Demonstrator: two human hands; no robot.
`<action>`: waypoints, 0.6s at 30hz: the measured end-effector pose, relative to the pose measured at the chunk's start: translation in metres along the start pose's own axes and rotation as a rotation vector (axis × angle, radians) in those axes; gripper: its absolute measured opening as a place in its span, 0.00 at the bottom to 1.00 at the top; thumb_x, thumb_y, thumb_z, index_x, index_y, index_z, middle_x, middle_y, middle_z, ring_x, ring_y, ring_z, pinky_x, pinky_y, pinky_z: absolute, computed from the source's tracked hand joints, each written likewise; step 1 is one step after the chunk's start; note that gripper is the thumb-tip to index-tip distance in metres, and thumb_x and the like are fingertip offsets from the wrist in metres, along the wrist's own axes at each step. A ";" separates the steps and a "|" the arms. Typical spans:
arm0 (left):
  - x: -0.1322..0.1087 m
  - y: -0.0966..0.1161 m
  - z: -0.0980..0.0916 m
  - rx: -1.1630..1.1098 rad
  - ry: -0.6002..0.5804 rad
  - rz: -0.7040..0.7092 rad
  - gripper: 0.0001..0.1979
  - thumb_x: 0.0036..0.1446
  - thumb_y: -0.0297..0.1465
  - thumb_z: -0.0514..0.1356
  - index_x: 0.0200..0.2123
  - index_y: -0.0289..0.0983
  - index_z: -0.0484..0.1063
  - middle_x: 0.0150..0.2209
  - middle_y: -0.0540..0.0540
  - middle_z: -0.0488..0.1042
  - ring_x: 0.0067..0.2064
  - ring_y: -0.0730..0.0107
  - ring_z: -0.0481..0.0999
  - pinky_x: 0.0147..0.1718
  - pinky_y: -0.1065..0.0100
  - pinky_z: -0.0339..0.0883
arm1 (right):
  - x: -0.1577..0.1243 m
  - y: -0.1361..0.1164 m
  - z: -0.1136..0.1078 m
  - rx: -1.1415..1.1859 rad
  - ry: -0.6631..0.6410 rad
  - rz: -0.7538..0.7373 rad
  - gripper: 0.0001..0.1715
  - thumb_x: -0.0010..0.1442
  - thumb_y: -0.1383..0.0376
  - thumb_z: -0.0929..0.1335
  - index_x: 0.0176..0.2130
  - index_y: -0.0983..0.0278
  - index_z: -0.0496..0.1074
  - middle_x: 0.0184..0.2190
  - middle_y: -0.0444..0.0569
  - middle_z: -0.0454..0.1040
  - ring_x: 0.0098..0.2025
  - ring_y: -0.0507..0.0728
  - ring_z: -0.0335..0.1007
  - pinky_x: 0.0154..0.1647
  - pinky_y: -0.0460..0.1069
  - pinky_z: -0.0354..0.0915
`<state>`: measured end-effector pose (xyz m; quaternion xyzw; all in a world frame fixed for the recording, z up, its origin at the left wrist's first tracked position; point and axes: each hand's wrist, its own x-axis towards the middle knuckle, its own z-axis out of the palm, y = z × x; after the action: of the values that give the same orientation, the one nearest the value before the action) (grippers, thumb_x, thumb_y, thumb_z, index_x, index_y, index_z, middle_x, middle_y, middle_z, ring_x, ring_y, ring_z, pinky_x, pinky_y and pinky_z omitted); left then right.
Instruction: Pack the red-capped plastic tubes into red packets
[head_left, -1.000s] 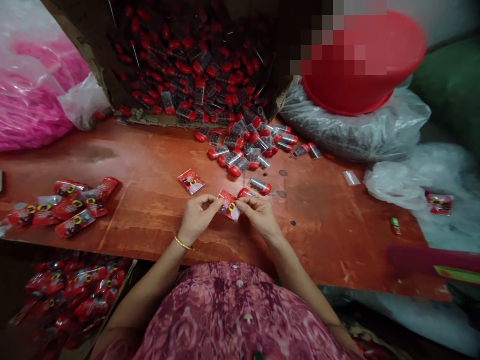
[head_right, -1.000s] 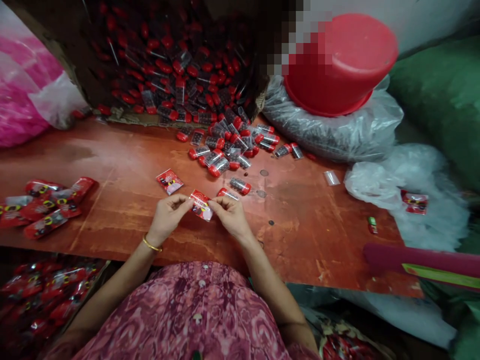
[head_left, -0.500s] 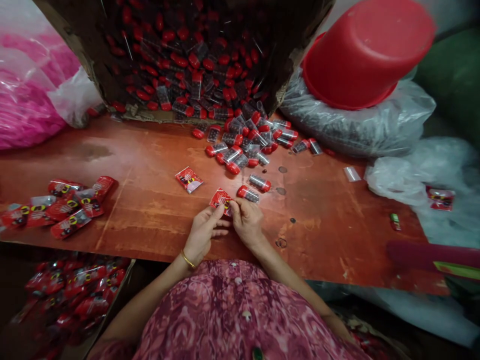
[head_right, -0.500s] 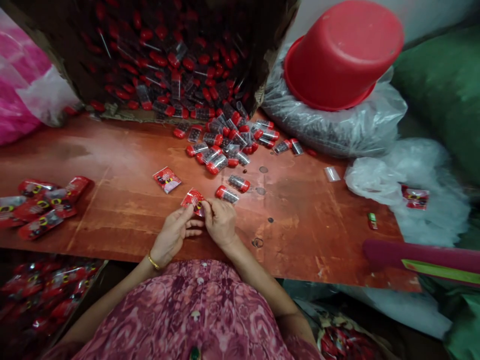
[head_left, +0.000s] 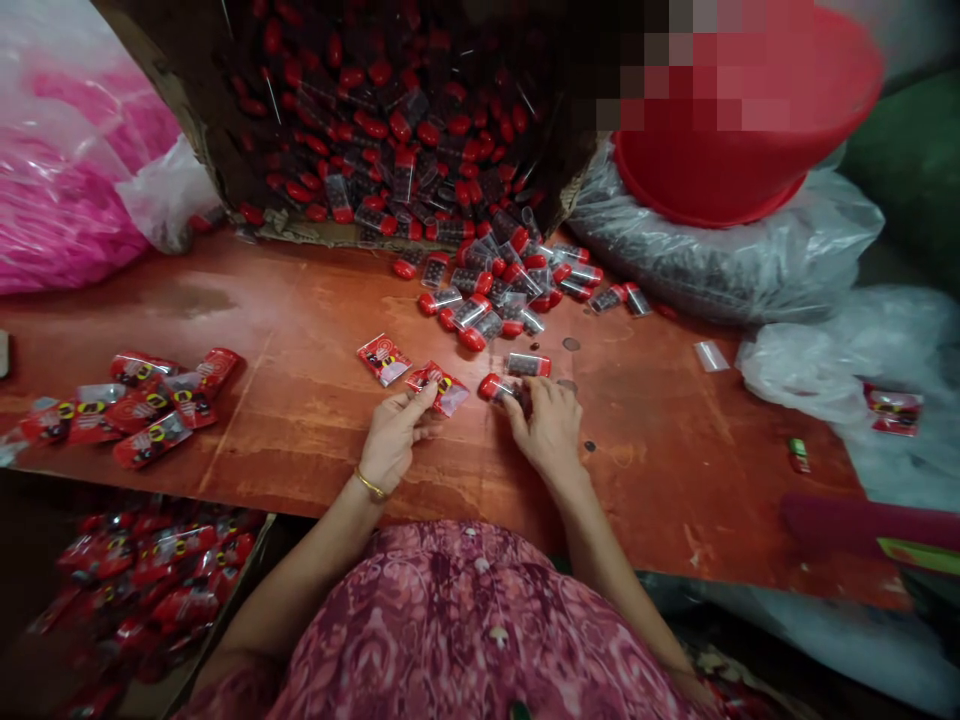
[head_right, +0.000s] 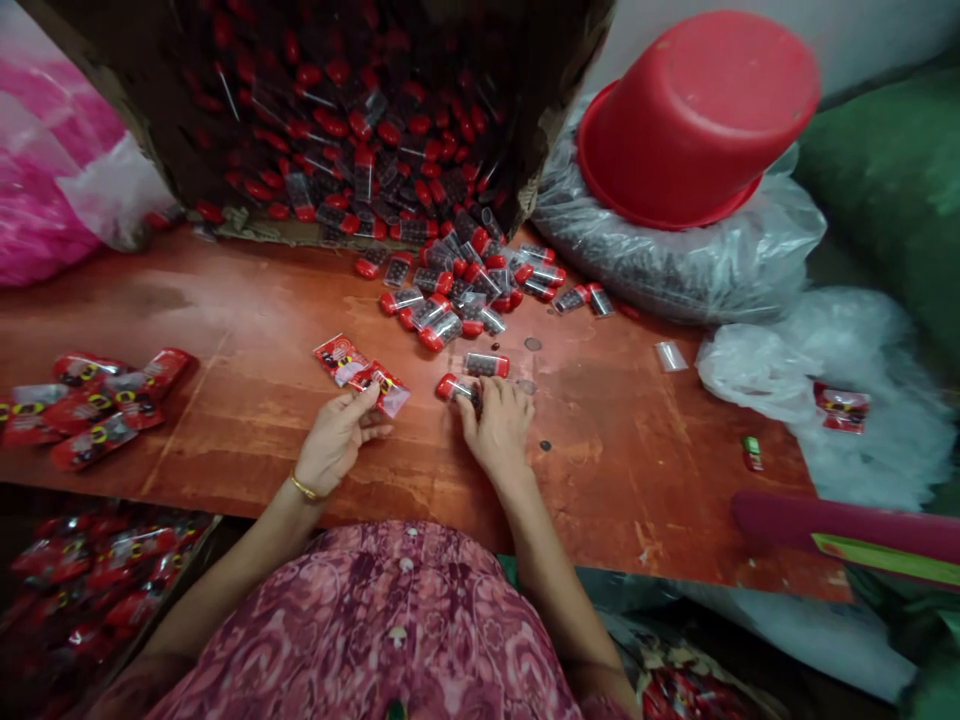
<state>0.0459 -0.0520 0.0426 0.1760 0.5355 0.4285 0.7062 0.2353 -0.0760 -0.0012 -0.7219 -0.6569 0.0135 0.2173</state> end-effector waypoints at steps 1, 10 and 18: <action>0.000 0.001 0.000 -0.004 -0.003 -0.004 0.23 0.27 0.42 0.72 0.25 0.33 0.72 0.23 0.50 0.75 0.23 0.78 0.72 0.20 0.77 0.66 | -0.001 0.003 0.002 0.014 -0.016 0.006 0.17 0.58 0.56 0.63 0.40 0.66 0.69 0.42 0.58 0.72 0.44 0.64 0.63 0.44 0.57 0.57; 0.000 0.001 0.000 0.027 -0.012 0.011 0.22 0.28 0.44 0.71 0.24 0.33 0.73 0.23 0.50 0.75 0.24 0.77 0.72 0.22 0.76 0.66 | -0.018 -0.009 -0.011 0.945 -0.069 0.236 0.12 0.56 0.58 0.65 0.39 0.61 0.65 0.29 0.44 0.70 0.26 0.51 0.64 0.26 0.47 0.64; -0.002 -0.003 0.003 0.133 -0.065 0.137 0.20 0.33 0.43 0.70 0.25 0.32 0.76 0.25 0.47 0.77 0.26 0.74 0.73 0.30 0.71 0.67 | -0.025 -0.029 -0.040 1.069 -0.242 0.190 0.10 0.54 0.60 0.68 0.37 0.62 0.72 0.30 0.45 0.73 0.26 0.50 0.66 0.22 0.43 0.63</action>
<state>0.0499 -0.0544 0.0429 0.2725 0.5262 0.4331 0.6791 0.2171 -0.1101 0.0374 -0.5607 -0.5107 0.4471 0.4742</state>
